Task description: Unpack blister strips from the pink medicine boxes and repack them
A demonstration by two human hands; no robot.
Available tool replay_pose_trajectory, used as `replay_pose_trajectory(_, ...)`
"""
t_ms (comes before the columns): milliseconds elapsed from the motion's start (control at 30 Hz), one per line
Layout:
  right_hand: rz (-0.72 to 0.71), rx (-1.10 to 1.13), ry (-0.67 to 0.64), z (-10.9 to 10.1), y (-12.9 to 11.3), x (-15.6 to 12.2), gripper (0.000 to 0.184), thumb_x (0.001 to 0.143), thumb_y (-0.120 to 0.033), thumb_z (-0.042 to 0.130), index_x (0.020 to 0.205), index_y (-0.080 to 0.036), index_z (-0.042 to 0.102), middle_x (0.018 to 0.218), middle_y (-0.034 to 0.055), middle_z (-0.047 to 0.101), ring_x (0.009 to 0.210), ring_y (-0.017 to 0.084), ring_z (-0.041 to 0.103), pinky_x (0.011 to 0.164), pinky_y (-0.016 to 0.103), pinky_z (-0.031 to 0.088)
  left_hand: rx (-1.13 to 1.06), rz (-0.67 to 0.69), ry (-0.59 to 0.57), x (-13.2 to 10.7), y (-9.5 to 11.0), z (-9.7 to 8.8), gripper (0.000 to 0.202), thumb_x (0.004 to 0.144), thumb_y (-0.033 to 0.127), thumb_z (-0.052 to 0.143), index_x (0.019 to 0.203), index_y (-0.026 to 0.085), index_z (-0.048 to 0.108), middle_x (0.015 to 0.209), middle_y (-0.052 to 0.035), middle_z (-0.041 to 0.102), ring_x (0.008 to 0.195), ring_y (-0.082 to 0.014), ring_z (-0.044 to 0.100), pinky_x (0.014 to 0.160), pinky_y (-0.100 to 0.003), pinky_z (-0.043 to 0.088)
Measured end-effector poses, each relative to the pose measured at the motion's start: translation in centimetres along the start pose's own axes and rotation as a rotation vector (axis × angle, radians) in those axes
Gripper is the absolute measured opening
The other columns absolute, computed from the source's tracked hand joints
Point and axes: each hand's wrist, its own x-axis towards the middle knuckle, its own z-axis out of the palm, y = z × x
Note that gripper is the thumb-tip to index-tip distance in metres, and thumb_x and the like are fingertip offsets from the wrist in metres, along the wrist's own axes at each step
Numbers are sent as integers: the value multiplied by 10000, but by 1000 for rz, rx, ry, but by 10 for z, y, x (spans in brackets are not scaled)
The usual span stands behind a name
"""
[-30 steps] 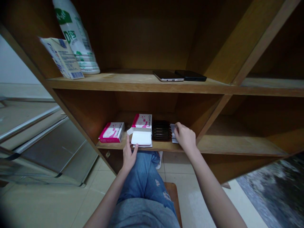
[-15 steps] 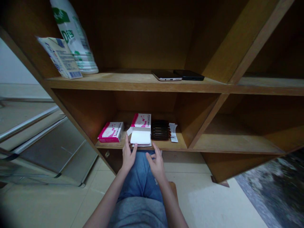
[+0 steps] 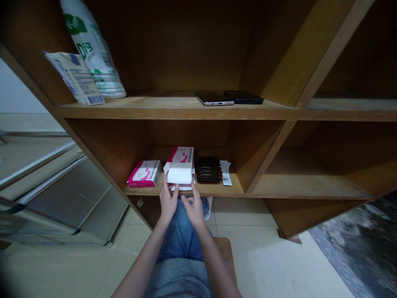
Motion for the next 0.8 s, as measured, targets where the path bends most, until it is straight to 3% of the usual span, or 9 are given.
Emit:
replay_pose_trajectory(133, -6, 22, -17, 6, -1, 4, 701, 749, -407, 618, 1388, -262, 366, 1142, 90, 618, 657, 119, 602, 536, 234, 521, -7, 2, 18, 1, 0, 1, 689, 855, 426, 493, 1435, 177, 216, 1250, -173, 556, 1048, -268, 591, 937, -461, 417)
replay_pose_trajectory(267, -13, 12, 61, 3, 4, 2, 719, 744, -389, 626, 1395, -255, 352, 1194, 103, 588, 713, 132, 612, 562, 242, 528, 0, 12, -21, 1, -1, -3, 613, 854, 388, 501, 1391, 171, 300, 1235, -161, 563, 1029, -249, 596, 929, -446, 430)
replay_pose_trajectory(367, 4, -5, 121, -5, 7, -4, 722, 756, -394, 616, 1403, -239, 336, 1136, 101, 616, 721, 137, 619, 585, 249, 532, -8, 29, -47, 2, -2, -7, 466, 857, 351, 496, 1278, 159, 435, 1235, -152, 566, 1045, -241, 590, 925, -430, 444)
replay_pose_trajectory(500, 41, -19, 93, -8, 7, -8, 693, 775, -416, 593, 1395, -227, 347, 953, 61, 671, 659, 139, 617, 566, 253, 525, -20, 63, 9, 8, -5, -11, 288, 856, 317, 495, 1097, 175, 561, 1184, -128, 606, 1121, -243, 559, 951, -424, 437)
replay_pose_trajectory(600, 42, -20, 51, -2, 6, -8, 691, 771, -424, 597, 1390, -233, 355, 872, 37, 679, 621, 141, 612, 554, 257, 520, -54, 80, 16, 13, -7, -13, 239, 855, 315, 494, 1031, 185, 590, 1169, -111, 619, 1132, -236, 558, 954, -414, 444)
replay_pose_trajectory(800, 4, 1, 53, 10, 4, -9, 691, 747, -433, 621, 1366, -248, 376, 928, 48, 663, 670, 155, 629, 568, 265, 519, -171, 9, -24, 23, -10, -18, 219, 829, 306, 517, 986, 179, 599, 1150, -110, 627, 1032, -222, 610, 873, -384, 503)
